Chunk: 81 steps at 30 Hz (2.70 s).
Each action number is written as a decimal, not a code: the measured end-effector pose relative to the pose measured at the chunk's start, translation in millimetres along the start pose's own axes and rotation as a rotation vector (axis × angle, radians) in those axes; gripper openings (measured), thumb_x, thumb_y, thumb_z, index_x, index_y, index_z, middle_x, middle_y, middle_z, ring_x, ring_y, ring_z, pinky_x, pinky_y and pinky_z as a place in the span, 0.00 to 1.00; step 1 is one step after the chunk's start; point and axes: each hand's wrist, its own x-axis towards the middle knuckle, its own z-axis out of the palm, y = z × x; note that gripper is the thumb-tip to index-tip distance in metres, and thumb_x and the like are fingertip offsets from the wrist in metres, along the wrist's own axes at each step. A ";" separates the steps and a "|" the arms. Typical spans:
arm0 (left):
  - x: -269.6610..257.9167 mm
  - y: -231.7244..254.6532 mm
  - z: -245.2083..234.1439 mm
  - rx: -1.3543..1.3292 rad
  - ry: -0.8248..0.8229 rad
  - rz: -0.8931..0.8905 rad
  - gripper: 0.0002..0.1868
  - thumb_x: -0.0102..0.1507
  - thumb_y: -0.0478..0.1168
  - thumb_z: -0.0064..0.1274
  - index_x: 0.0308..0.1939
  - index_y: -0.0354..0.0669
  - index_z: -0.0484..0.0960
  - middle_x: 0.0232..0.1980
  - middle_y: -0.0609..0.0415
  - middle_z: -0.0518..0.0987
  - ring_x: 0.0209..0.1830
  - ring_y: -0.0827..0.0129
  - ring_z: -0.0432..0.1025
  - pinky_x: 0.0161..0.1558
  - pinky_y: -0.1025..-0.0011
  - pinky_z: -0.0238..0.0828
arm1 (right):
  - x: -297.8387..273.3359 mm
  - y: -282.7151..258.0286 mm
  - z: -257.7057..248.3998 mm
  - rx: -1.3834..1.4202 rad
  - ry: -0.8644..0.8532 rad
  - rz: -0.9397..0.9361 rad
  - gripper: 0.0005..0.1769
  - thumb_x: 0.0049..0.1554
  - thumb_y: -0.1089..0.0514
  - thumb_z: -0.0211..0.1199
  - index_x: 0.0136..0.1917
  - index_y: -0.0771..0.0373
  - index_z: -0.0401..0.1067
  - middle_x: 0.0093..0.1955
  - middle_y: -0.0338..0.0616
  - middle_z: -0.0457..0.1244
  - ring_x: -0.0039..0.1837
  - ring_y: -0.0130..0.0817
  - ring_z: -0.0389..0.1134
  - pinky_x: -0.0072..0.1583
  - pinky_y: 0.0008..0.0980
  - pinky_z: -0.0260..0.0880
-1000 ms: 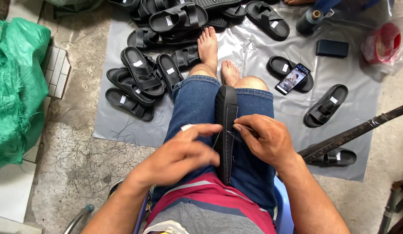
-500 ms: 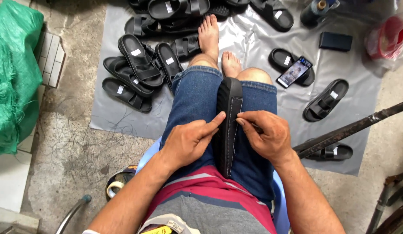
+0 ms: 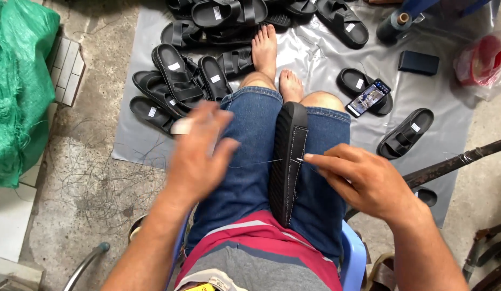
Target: Hand-stitching the sole of a sandal using a needle and thread.
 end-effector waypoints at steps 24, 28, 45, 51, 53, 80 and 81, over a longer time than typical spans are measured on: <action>6.2 50.6 26.8 -0.585 -0.357 -0.021 0.34 0.56 0.44 0.57 0.64 0.58 0.61 0.64 0.47 0.64 0.41 0.60 0.76 0.39 0.67 0.75 | 6.3 13.2 10.6 -0.366 -0.083 -0.001 0.21 0.47 0.59 0.58 0.53 0.39 0.71 0.40 0.32 0.61 0.44 0.34 0.65 0.39 0.35 0.69; 7.6 46.7 29.5 -0.537 -0.412 -0.001 0.34 0.56 0.46 0.56 0.64 0.60 0.58 0.67 0.51 0.61 0.40 0.67 0.76 0.38 0.72 0.75 | 8.5 5.0 6.8 -0.564 -0.102 -0.080 0.20 0.49 0.54 0.56 0.55 0.38 0.69 0.40 0.30 0.59 0.38 0.34 0.62 0.37 0.33 0.66; 4.3 37.5 44.1 -0.522 -0.434 0.006 0.33 0.56 0.51 0.55 0.63 0.67 0.58 0.69 0.58 0.58 0.32 0.82 0.74 0.43 0.76 0.71 | 8.4 28.7 28.1 -0.289 0.079 -0.261 0.14 0.54 0.65 0.58 0.52 0.50 0.72 0.39 0.35 0.61 0.38 0.31 0.62 0.39 0.28 0.62; 4.9 41.5 47.6 -0.449 -0.421 0.019 0.33 0.57 0.55 0.53 0.63 0.68 0.57 0.69 0.58 0.59 0.33 0.82 0.75 0.40 0.70 0.72 | 15.9 15.2 27.7 -0.513 0.083 -0.247 0.06 0.55 0.58 0.61 0.47 0.51 0.71 0.39 0.30 0.63 0.39 0.30 0.65 0.35 0.27 0.61; 6.4 44.6 47.3 -0.388 -0.420 0.007 0.34 0.56 0.57 0.52 0.63 0.68 0.56 0.69 0.59 0.59 0.42 0.76 0.75 0.39 0.67 0.74 | 17.0 9.1 26.5 -0.485 0.083 -0.203 0.04 0.55 0.60 0.60 0.45 0.54 0.71 0.38 0.34 0.62 0.40 0.31 0.65 0.36 0.28 0.62; 0.2 42.5 29.2 -0.369 -0.275 -0.062 0.14 0.57 0.43 0.50 0.46 0.50 0.69 0.33 0.57 0.78 0.35 0.61 0.75 0.32 0.62 0.72 | 1.8 -5.9 30.1 -0.282 0.139 -0.034 0.10 0.50 0.56 0.59 0.46 0.46 0.72 0.39 0.28 0.62 0.41 0.29 0.66 0.43 0.27 0.67; 2.1 47.0 25.1 -0.355 -0.270 -0.073 0.14 0.57 0.43 0.50 0.46 0.50 0.69 0.33 0.57 0.78 0.35 0.61 0.75 0.32 0.62 0.72 | 4.0 -4.4 31.5 -0.270 0.136 -0.047 0.10 0.50 0.56 0.59 0.46 0.46 0.72 0.39 0.28 0.62 0.41 0.29 0.66 0.43 0.27 0.67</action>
